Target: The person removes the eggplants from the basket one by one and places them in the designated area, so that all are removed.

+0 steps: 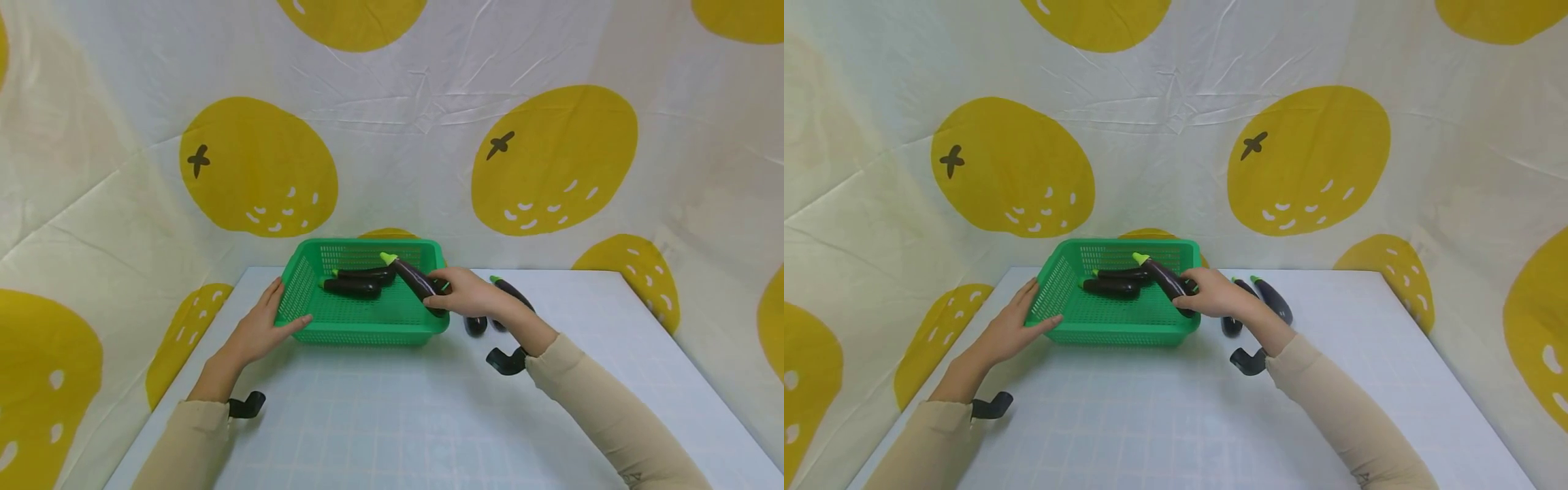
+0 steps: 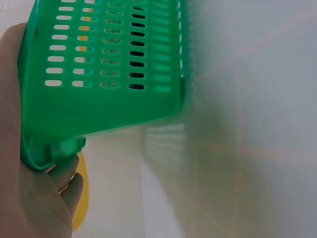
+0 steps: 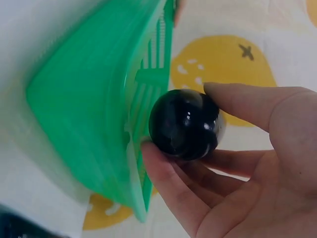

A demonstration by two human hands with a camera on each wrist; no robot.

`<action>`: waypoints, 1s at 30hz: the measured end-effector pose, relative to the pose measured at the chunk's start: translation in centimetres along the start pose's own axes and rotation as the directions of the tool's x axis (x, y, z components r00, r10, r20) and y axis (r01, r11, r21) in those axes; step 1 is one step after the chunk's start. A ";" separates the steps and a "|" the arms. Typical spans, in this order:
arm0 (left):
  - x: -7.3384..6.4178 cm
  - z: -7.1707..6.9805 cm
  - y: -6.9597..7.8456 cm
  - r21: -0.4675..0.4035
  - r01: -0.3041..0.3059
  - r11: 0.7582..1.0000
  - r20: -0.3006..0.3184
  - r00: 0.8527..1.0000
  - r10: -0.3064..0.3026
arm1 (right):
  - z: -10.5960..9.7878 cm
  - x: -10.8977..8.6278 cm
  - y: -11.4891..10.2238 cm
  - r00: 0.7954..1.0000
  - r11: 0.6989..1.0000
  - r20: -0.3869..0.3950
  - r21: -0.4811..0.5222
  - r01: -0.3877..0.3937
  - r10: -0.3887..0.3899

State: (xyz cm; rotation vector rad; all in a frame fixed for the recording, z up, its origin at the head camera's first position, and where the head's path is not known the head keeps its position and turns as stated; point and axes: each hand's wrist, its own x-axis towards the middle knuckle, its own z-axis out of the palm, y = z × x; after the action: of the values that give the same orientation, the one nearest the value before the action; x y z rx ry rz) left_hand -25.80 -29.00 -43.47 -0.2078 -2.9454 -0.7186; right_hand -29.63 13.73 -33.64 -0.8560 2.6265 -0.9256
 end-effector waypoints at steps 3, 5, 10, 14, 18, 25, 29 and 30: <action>0.0 0.0 0.0 -0.003 -0.001 1.000 0.001 1.000 0.001 | -0.4 -0.5 1.0 1.000 1.000 -0.003 -0.007 0.003 -0.003; 0.0 0.0 0.1 -0.002 -0.002 1.000 0.002 1.000 0.002 | -0.7 -0.9 1.5 1.000 1.000 -0.007 -0.022 0.003 -0.003; -0.1 -0.1 0.3 0.001 -0.001 1.000 0.008 1.000 0.001 | -1.2 -1.5 2.9 1.000 0.998 -0.021 -0.065 -0.023 0.021; -0.1 -0.2 0.4 0.002 -0.002 1.000 0.008 1.000 0.002 | -1.3 -1.9 3.8 0.999 0.997 -0.026 -0.075 -0.029 0.027; 0.0 -0.3 0.3 0.003 -0.001 1.000 0.005 1.000 0.001 | -1.6 -2.3 4.4 1.000 0.996 -0.022 -0.084 -0.015 0.013; 0.1 -0.4 0.3 -0.004 -0.003 1.000 0.010 1.000 0.003 | -2.3 -3.3 5.3 0.999 0.994 -0.004 -0.095 -0.054 0.053; 0.2 -0.3 0.2 -0.005 -0.002 1.000 0.009 1.000 0.002 | -2.8 -3.9 6.0 0.997 0.993 -0.007 -0.093 -0.075 0.074; 0.2 -0.2 0.1 -0.005 -0.002 1.000 0.011 1.000 0.002 | -3.0 -4.0 6.3 0.997 0.993 -0.008 -0.092 -0.079 0.079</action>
State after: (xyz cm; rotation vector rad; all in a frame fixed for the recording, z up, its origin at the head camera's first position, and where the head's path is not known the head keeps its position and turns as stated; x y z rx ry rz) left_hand -25.98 -28.98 -43.18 -0.2157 -2.9531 -0.7271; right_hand -30.41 21.53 -35.24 -0.7653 2.7044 -0.7922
